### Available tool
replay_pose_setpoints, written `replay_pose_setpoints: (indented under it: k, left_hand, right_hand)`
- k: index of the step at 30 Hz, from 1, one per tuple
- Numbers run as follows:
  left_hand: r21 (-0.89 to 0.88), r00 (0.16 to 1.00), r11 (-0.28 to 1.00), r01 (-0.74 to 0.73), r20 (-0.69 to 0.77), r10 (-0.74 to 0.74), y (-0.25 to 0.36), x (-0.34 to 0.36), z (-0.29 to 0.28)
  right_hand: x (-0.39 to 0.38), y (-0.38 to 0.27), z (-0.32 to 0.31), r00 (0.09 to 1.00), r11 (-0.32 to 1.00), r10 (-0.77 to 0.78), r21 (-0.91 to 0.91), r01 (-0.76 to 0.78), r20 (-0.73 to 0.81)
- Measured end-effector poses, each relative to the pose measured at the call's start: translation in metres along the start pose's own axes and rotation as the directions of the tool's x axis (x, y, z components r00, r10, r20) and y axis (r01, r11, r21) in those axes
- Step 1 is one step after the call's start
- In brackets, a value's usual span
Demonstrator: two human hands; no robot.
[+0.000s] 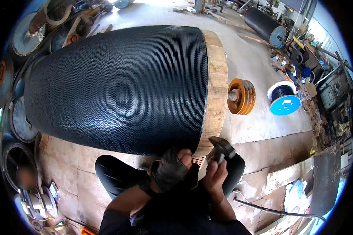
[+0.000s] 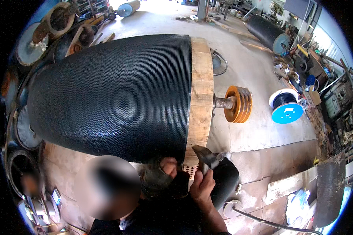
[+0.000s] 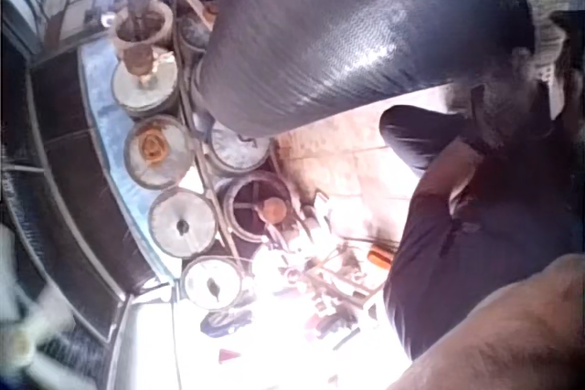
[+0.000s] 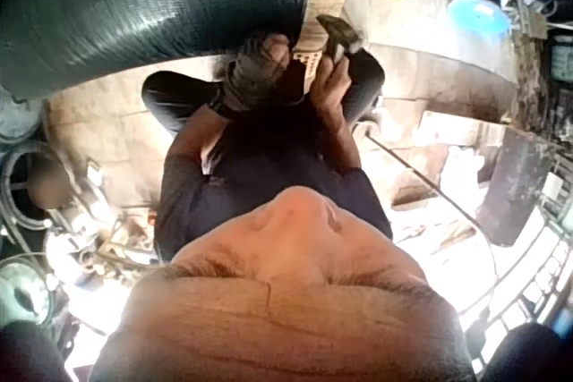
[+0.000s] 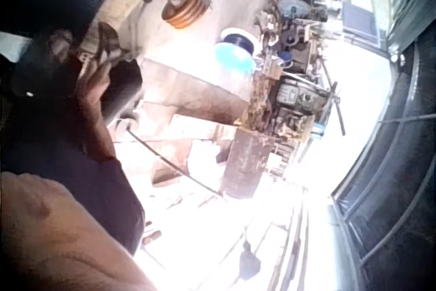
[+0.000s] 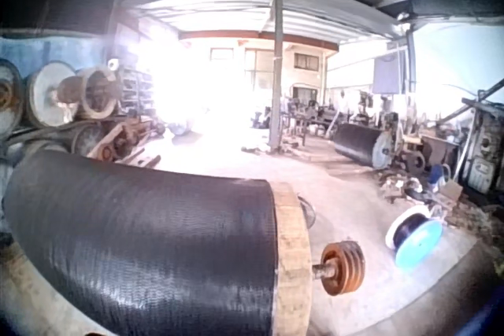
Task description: The person uses a hammer to repeatedly strike a wooden band attached to a large cylindrical object, likely shaping or securing the band. The person remains seated on the floor throughout the task.
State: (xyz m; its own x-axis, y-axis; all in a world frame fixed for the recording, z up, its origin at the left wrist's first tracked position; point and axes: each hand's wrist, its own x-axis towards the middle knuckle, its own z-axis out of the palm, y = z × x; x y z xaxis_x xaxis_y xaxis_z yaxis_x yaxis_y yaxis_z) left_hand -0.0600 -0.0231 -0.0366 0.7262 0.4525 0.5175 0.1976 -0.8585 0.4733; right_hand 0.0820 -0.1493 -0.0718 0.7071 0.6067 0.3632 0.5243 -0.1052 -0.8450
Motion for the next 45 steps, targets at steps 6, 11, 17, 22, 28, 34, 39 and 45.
replay_pose_setpoints:
  k: [6, 11, 17, 22, 28, 34, 39, 45]
  left_hand:
    - [0.273, 0.881, 0.918, -0.288, -0.301, 0.365, -0.039, 0.062, -0.032]
    - [0.509, 0.863, 0.835, -0.210, -0.304, 0.403, -0.061, 0.092, -0.033]
    - [0.513, 0.845, 0.831, -0.214, -0.330, 0.421, -0.062, 0.098, -0.033]
    - [0.469, 0.844, 0.861, -0.198, -0.364, 0.393, -0.062, 0.099, -0.034]
    - [0.475, 0.840, 0.861, -0.184, -0.378, 0.388, -0.055, 0.097, -0.037]
    - [0.480, 0.830, 0.858, -0.180, -0.394, 0.395, -0.066, 0.104, -0.032]
    - [0.509, 0.837, 0.842, -0.178, -0.372, 0.402, -0.063, 0.104, -0.038]
    - [0.498, 0.855, 0.855, -0.142, -0.374, 0.359, -0.062, 0.105, -0.040]
  right_hand:
    - [0.012, -0.005, 0.010, 0.994, 0.936, 0.061, -0.352, -0.026, 0.088]
    - [0.003, -0.008, -0.010, 0.995, 0.993, -0.103, 0.052, 0.103, -0.007]
    - [0.019, -0.007, 0.006, 0.990, 0.970, 0.069, -0.239, -0.038, 0.121]
    - [0.001, -0.022, -0.020, 0.980, 0.962, -0.197, 0.186, 0.200, -0.034]
    - [0.007, -0.009, 0.004, 0.981, 0.923, 0.138, -0.378, -0.077, 0.138]
    - [0.001, -0.024, -0.014, 0.980, 0.981, -0.194, -0.011, 0.194, -0.039]
    - [0.019, -0.017, 0.010, 0.996, 0.934, 0.064, -0.356, -0.038, 0.059]
    - [-0.001, -0.019, -0.007, 0.992, 0.992, -0.123, -0.038, 0.122, -0.019]
